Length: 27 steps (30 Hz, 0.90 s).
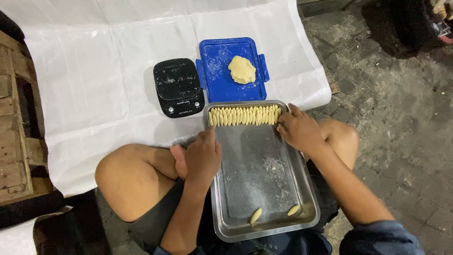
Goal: Organizing small pieces of dough into neat rows inside a metal tray.
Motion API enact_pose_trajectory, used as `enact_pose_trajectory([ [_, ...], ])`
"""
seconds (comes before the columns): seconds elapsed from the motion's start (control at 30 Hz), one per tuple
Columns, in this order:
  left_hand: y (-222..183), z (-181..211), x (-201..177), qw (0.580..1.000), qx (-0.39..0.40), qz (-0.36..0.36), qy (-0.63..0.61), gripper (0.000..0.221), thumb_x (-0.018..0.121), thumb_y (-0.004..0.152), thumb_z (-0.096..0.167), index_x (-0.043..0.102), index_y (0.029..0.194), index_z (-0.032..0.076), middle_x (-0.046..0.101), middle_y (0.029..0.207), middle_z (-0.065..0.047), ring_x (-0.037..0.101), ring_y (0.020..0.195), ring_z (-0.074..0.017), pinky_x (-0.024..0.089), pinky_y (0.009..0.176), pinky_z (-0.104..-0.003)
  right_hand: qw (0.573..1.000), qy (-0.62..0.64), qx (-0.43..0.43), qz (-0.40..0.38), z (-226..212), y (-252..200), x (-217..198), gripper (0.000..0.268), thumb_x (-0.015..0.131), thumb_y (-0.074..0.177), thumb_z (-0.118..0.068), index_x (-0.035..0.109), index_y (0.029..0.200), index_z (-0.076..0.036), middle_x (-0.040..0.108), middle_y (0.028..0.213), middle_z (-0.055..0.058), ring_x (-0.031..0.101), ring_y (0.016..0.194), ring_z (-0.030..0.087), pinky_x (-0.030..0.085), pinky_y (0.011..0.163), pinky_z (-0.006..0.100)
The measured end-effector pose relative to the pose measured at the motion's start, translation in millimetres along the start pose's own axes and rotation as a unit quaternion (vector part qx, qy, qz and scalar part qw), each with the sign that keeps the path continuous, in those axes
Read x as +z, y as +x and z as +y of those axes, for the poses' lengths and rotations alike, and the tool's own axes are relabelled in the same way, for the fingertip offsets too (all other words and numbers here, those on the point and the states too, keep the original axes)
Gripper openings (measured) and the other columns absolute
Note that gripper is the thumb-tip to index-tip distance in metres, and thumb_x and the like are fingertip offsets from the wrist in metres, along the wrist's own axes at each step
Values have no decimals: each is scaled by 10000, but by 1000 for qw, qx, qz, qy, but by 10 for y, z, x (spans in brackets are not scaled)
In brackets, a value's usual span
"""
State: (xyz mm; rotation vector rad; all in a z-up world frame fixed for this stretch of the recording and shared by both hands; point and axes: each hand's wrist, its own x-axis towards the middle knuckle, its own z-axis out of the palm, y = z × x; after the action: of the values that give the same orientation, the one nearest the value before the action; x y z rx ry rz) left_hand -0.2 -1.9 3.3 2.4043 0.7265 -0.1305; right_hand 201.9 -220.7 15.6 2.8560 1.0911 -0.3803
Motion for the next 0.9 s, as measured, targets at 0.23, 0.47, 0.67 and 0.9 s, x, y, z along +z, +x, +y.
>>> enact_pose_trajectory([
  [0.23,-31,-50,80,1000,15,16,-8,441,447,1003,164,536,1423,66,683,1139,-220,747,905,-377,616,773,-494,919,272,-125,258,-677,-906,-1062,267,763,795,-101,687,546,-158,477,427,-67,407,376,77,306,421,206],
  [0.47,-16,-140,263,989,61,128,-30,471,565,889,109,551,1357,54,676,1036,-177,670,764,-386,524,654,-497,910,17,-372,-180,-432,-1459,-442,257,615,834,-37,681,1079,0,715,1000,111,701,831,262,571,820,408],
  [0.67,-12,-145,225,990,65,115,-43,462,552,900,87,552,1360,40,681,1095,-186,676,815,-376,524,701,-478,906,46,-346,-237,-396,-1492,-485,174,594,864,-84,725,973,-52,724,970,96,698,842,282,557,783,405],
  [0.9,-13,-133,246,987,72,138,-43,448,571,888,87,564,1334,38,682,1029,-187,668,756,-384,521,662,-483,886,74,-378,-256,-244,-1437,-350,229,626,866,-137,694,1045,-11,722,983,131,672,865,300,541,788,422],
])
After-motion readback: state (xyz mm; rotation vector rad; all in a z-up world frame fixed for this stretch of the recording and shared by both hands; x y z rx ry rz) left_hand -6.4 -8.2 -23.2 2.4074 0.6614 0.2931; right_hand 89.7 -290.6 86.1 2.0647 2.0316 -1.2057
